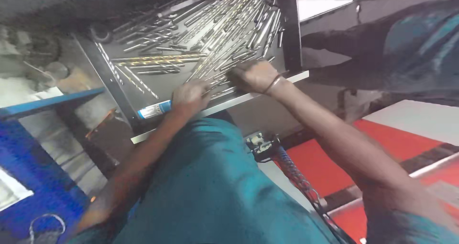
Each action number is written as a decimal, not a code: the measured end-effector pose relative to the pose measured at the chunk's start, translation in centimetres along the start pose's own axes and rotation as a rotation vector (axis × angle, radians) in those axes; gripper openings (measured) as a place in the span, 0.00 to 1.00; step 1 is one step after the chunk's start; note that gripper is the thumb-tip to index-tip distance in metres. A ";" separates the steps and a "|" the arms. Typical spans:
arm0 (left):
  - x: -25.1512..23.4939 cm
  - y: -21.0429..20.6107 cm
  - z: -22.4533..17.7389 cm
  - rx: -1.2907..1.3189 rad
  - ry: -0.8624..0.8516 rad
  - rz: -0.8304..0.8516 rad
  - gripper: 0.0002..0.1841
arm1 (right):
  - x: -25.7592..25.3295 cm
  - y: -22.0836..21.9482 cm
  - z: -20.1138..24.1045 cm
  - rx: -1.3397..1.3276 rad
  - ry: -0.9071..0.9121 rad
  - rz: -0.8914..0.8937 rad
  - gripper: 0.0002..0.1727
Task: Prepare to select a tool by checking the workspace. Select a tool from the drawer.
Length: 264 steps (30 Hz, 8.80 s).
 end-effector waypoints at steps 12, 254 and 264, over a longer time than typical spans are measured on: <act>5.3 9.4 -5.2 0.854 -0.257 -0.371 0.14 | 9.3 13.1 6.5 -0.360 -0.097 -0.520 0.09; 6.6 10.8 -1.3 1.488 -0.224 -0.161 0.19 | -0.9 0.3 9.1 -0.456 -0.134 -0.027 0.08; 6.1 9.6 1.9 0.948 -0.150 -0.199 0.15 | -1.7 -0.9 9.7 -0.396 -0.120 -0.058 0.10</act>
Point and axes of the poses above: each hand's wrist, its own x-axis away from the middle knuckle, its own y-axis out of the back of the hand, z = x × y, the point moved 10 cm from there along -x, towards the middle knuckle, and after that the axes turned 9 degrees about -y, right-handed, at the moved point
